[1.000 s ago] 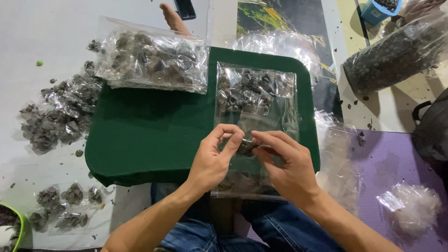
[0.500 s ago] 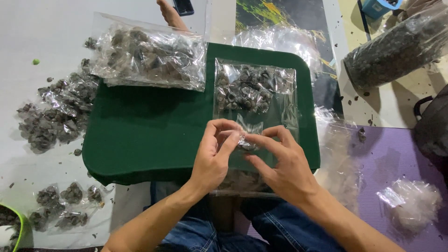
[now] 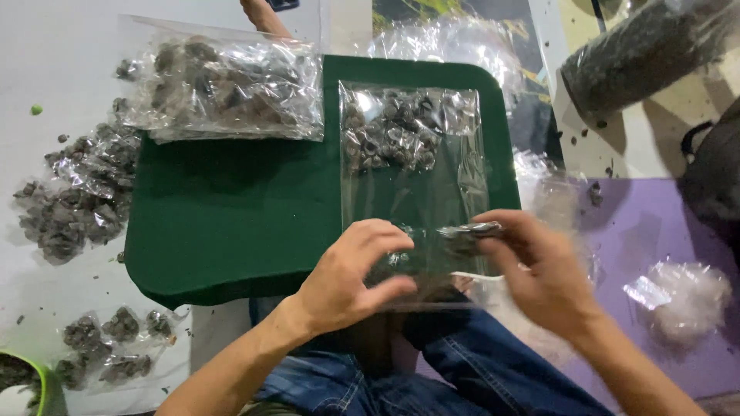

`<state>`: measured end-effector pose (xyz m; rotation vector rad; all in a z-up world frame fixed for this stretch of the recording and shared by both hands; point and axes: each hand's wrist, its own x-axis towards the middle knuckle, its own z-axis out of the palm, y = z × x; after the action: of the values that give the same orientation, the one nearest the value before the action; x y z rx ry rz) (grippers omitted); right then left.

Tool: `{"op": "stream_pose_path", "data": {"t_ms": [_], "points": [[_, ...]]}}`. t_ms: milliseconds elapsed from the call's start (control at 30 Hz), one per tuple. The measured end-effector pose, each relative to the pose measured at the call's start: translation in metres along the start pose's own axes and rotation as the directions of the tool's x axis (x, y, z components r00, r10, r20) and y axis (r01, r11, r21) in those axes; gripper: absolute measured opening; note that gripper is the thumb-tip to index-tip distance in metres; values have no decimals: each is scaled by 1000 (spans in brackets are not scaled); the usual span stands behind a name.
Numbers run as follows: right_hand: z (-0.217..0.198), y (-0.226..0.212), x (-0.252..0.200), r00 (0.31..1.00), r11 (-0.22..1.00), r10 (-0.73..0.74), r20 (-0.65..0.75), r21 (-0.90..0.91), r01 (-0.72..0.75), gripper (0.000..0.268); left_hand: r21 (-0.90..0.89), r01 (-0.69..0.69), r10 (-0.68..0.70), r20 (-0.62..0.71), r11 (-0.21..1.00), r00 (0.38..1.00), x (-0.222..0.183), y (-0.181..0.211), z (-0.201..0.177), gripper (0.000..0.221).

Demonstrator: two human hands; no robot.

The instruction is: Packing small silver metal components into clear plastic bags on a green board.

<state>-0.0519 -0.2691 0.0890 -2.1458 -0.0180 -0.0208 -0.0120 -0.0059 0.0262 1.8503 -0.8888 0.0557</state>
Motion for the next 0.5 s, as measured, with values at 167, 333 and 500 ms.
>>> {"op": "stream_pose_path", "data": {"t_ms": [167, 333, 500], "points": [[-48, 32, -39, 909, 937, 344, 235, -26, -347, 43, 358, -211, 121, 256, 909, 959, -15, -8, 21, 66], [-41, 6, -57, 596, 762, 646, 477, -358, -539, 11, 489, -272, 163, 253, 829, 954, -10, -11, 30, 49], [-17, 3, -62, 574, 880, 464, 675, -425, -212, 9, 474, -258, 147, 258, 842, 955, -7, -7, 27, 27]]}}
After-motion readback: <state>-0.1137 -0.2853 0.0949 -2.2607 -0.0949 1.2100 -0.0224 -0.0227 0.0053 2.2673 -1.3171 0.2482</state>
